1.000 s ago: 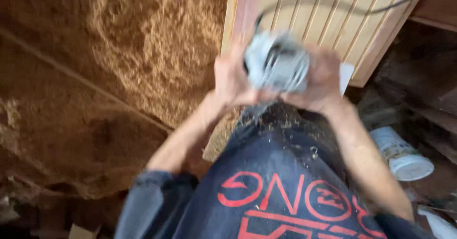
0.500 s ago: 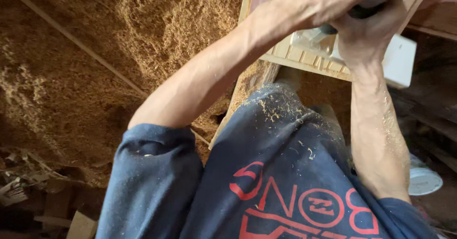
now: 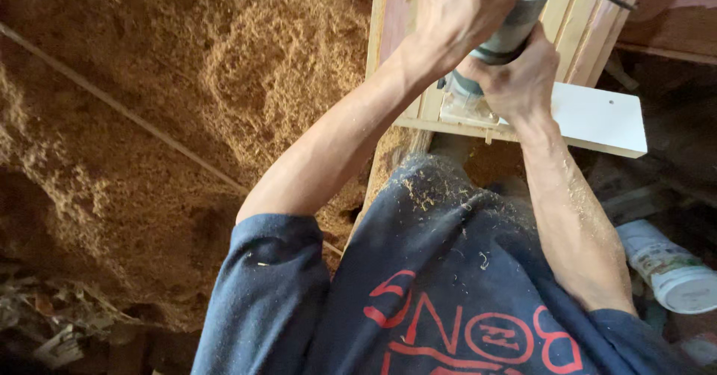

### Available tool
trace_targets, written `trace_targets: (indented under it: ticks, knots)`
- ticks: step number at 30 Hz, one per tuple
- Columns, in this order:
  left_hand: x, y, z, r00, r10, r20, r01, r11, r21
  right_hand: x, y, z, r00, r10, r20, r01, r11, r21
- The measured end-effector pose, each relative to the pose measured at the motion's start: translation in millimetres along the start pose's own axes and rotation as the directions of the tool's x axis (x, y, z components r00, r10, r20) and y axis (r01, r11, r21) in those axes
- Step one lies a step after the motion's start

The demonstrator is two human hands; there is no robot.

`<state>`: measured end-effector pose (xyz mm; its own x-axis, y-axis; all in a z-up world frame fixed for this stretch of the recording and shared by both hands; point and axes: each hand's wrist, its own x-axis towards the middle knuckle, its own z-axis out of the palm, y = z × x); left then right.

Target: The person uses a handheld electric router with a guide block to cut parallel grooves into a long wooden plank. They periodically stop to measure the groove spacing with a tape measure and mark the wood with a pencil before continuing the routing.

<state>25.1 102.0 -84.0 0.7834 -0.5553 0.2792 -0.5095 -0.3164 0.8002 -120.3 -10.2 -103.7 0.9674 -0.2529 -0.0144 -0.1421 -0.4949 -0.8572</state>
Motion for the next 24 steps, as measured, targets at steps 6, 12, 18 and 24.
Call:
trace_targets:
  ticks: [6, 12, 18, 24]
  knots:
    - [8, 14, -7, 0.946, -0.221, -0.237, 0.216, 0.975, -0.046, 9, -12, 5, 0.995, 0.097, -0.014, -0.098, 0.995, -0.021]
    - [20, 16, -9, 0.794, -0.601, -0.09, 0.599, 0.799, -0.056, 15, -12, 16, 0.988, 0.149, -0.041, -0.151, 0.987, -0.054]
    - [21, 7, -10, 0.786, -0.588, -0.191, 0.574, 0.809, -0.127, 20, -23, 18, 0.974, 0.216, -0.071, -0.225, 0.959, -0.17]
    - [-2, -23, -18, 0.756, -0.647, -0.1, 0.583, 0.735, -0.347, 46, -10, 12, 0.859, 0.506, -0.08, -0.496, 0.861, 0.113]
